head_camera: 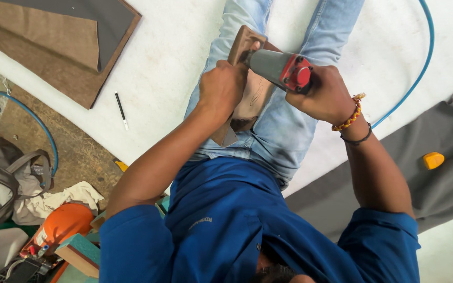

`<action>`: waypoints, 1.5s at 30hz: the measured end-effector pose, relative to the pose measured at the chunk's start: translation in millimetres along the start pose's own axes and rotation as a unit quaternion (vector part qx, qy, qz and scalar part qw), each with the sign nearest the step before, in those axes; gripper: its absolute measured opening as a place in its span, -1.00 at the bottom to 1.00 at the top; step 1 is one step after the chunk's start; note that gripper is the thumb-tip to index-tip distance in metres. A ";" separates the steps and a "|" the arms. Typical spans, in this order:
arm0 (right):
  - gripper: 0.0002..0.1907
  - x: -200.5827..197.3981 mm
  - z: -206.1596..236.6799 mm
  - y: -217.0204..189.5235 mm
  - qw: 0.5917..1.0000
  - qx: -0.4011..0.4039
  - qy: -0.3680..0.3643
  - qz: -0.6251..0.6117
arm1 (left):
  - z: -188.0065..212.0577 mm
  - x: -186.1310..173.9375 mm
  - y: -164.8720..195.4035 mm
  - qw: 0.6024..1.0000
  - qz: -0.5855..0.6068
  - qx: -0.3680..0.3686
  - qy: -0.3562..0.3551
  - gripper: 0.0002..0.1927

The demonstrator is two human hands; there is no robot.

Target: The person sits on the workshop floor and covers wooden boards with brown fabric. They fold the fabric over the board edges, press it in place, and use a pneumatic staple gun to fasten the fabric to the back of each board, working on one board at a time and setting finished boards aside.

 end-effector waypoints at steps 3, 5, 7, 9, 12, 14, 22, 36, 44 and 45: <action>-0.77 0.2 -1.0 -2.0 1.000 -0.014 -0.004 -0.002 | -0.8 3.6 -1.2 0.999 0.036 0.006 0.040 -0.78; -0.76 1.8 -3.8 -1.0 1.000 -0.002 0.001 -0.008 | -2.5 3.3 -2.3 0.998 0.039 -0.016 0.045 -0.78; -0.77 1.4 -6.7 0.8 1.000 0.015 0.000 0.000 | -1.9 -0.2 0.0 0.999 0.020 -0.008 0.035 -0.77; -0.79 -5.4 -7.8 3.8 0.999 0.025 0.006 0.030 | -1.1 -7.4 3.9 0.999 -0.023 0.035 0.027 -0.68; -0.67 -34.6 17.5 11.1 0.998 0.006 0.067 0.000 | 10.4 -15.9 13.2 0.999 -0.006 0.040 0.018 -0.33; -0.65 -56.8 54.3 22.4 0.987 -0.036 0.150 0.038 | 21.5 -21.5 16.6 0.995 0.051 0.057 0.069 -0.26; -0.38 25.9 228.6 176.8 0.905 0.159 0.261 0.296 | 67.2 3.1 12.6 0.832 0.543 0.115 -0.002 0.16; -0.91 96.5 166.9 117.9 0.900 0.184 0.389 -0.070 | 55.1 13.3 12.6 0.794 0.591 0.129 -0.052 0.20; -0.81 131.4 13.1 29.4 0.712 0.186 0.229 -0.637 | 39.9 6.4 14.6 0.786 0.601 0.142 -0.046 0.21; -0.79 133.2 12.2 30.9 0.713 0.190 0.228 -0.635 | 39.4 6.5 14.2 0.783 0.602 0.149 -0.050 0.21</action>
Point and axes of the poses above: each hand's wrist, its own z-axis away from the middle knuckle, its own x-axis out of the palm, y = z × x, the point moved 3 cm from there along -z, towards the middle knuckle, and after that the axes turned 4 degrees about y, right-handed, at the moved point
